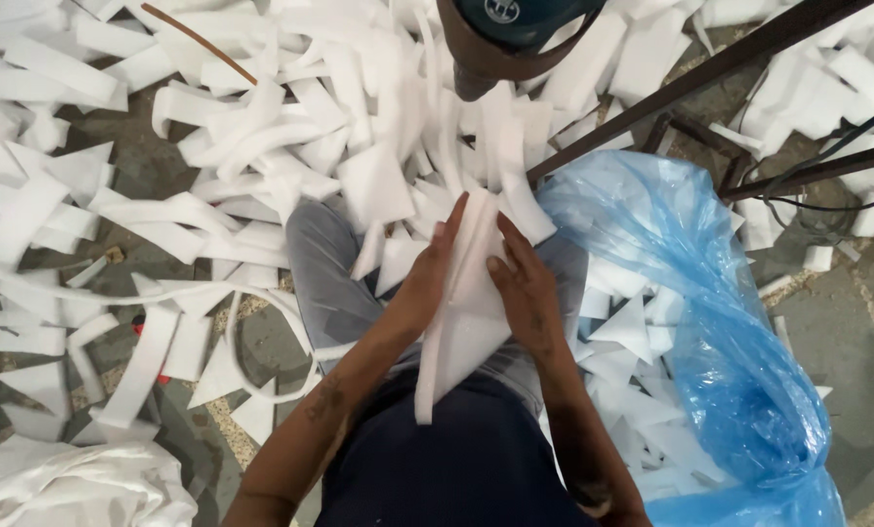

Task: The person sits on the floor and repeatedly folds white plastic strips by hand, placing the folded pieces into a blue plastic bag. The person handles the strips one at a time, folding them in half and then in half again before depositing them.

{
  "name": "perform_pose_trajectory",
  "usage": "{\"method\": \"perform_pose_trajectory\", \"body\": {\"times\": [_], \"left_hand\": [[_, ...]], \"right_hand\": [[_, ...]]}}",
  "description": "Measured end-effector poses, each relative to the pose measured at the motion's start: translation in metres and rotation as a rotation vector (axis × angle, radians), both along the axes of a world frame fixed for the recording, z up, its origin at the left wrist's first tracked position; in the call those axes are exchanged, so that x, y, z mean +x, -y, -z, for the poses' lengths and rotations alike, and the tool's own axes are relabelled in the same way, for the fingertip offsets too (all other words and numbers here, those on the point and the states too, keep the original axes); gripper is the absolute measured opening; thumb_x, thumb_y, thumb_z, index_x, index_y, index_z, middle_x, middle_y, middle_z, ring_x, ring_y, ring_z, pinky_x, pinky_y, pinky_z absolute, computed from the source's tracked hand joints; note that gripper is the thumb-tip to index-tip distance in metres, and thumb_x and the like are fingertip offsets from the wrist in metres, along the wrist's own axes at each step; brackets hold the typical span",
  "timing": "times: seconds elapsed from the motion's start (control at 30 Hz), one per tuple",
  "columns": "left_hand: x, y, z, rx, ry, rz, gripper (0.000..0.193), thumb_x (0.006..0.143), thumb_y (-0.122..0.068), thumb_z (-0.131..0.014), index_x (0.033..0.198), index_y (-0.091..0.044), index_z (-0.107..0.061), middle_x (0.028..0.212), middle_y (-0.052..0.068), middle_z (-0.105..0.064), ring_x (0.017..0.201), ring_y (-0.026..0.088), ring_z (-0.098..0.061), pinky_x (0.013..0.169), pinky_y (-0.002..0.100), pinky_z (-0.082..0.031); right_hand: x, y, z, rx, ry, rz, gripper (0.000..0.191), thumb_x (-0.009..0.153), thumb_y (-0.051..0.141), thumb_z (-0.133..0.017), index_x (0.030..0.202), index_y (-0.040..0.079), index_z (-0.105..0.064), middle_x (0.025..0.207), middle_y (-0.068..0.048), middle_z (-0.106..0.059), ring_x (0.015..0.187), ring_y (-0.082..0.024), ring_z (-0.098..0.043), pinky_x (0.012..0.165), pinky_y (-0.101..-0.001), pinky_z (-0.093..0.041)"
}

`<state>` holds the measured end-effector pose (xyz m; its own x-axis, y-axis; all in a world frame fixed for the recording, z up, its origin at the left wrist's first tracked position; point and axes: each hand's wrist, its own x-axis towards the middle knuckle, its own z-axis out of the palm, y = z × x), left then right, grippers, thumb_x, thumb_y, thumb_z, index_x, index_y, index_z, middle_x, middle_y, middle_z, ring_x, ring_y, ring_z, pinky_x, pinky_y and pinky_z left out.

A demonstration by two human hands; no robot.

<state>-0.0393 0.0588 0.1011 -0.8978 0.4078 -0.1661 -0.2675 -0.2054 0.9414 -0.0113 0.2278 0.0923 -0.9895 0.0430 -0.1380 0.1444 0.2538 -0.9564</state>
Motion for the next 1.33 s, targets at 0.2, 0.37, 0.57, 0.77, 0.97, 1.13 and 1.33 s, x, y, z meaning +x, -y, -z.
{"method": "perform_pose_trajectory", "body": {"times": [0.2, 0.37, 0.57, 0.77, 0.97, 1.13, 1.33], "left_hand": [[-0.039, 0.011, -0.008, 0.237, 0.065, -0.027, 0.086, 0.101, -0.07, -0.01, 0.167, -0.016, -0.018, 0.168, 0.016, -0.033, 0.15, 0.03, -0.039, 0.124, 0.039, -0.029], [-0.072, 0.022, -0.024, 0.367, 0.054, -0.027, 0.096, 0.097, -0.077, -0.011, 0.169, -0.014, -0.017, 0.169, 0.018, -0.034, 0.152, 0.031, -0.039, 0.125, 0.041, -0.031], [-0.101, 0.024, -0.036, 0.297, -0.043, -0.032, 0.104, 0.095, -0.08, -0.007, 0.169, -0.007, -0.013, 0.17, 0.019, -0.032, 0.157, 0.032, -0.035, 0.128, 0.042, -0.029], [-0.082, 0.02, -0.036, -0.085, -0.342, -0.063, 0.103, 0.1, -0.079, -0.006, 0.167, -0.001, -0.012, 0.175, 0.02, -0.019, 0.164, 0.034, -0.018, 0.133, 0.04, -0.014], [-0.014, 0.032, -0.037, -0.321, -0.494, -0.034, 0.095, 0.106, -0.072, -0.013, 0.167, 0.002, -0.012, 0.175, 0.023, -0.019, 0.164, 0.037, -0.022, 0.131, 0.042, -0.019], [0.017, 0.031, -0.029, -0.297, -0.455, -0.038, 0.083, 0.112, -0.058, -0.024, 0.166, 0.004, -0.009, 0.175, 0.026, -0.014, 0.163, 0.038, -0.016, 0.13, 0.043, -0.017], [-0.013, 0.032, -0.001, -0.687, -0.149, 0.131, 0.09, 0.1, -0.044, -0.055, 0.163, 0.001, -0.009, 0.161, 0.024, -0.035, 0.151, 0.033, -0.038, 0.12, 0.035, -0.033]], "right_hand": [[-0.047, 0.011, -0.003, -0.137, -0.01, 0.008, 0.057, 0.101, 0.015, -0.066, 0.155, 0.009, -0.05, 0.116, -0.005, -0.064, 0.096, -0.011, -0.056, 0.086, -0.0263, -0.05], [-0.084, 0.014, -0.014, 0.104, -0.207, -0.046, 0.055, 0.103, 0.021, -0.067, 0.154, 0.008, -0.052, 0.112, -0.004, -0.064, 0.088, -0.009, -0.053, 0.083, -0.0243, -0.05], [-0.12, 0.014, -0.026, 0.093, -0.242, -0.082, 0.024, 0.109, 0.017, -0.066, 0.121, -0.004, -0.061, 0.098, -0.008, -0.052, 0.082, -0.014, -0.045, 0.077, -0.0312, -0.047], [-0.086, 0.015, -0.056, 0.356, -0.248, -0.016, 0.047, 0.1, 0.02, -0.066, 0.143, 0.004, -0.057, 0.108, -0.013, -0.065, 0.08, -0.02, -0.061, 0.071, -0.0357, -0.052], [-0.023, 0.03, -0.068, 0.394, -0.349, -0.137, 0.055, 0.097, 0.015, -0.069, 0.149, 0.005, -0.053, 0.113, -0.017, -0.065, 0.099, -0.03, -0.066, 0.086, -0.0389, -0.053], [-0.004, 0.027, -0.053, 0.333, -0.252, -0.15, 0.053, 0.096, 0.014, -0.069, 0.147, 0.007, -0.055, 0.108, -0.016, -0.065, 0.098, -0.028, -0.065, 0.089, -0.0353, -0.051], [-0.03, 0.003, -0.021, 0.255, -0.176, -0.165, 0.05, 0.101, 0.013, -0.064, 0.15, 0.014, -0.057, 0.115, -0.013, -0.067, 0.101, -0.027, -0.066, 0.091, -0.0333, -0.052]]}}
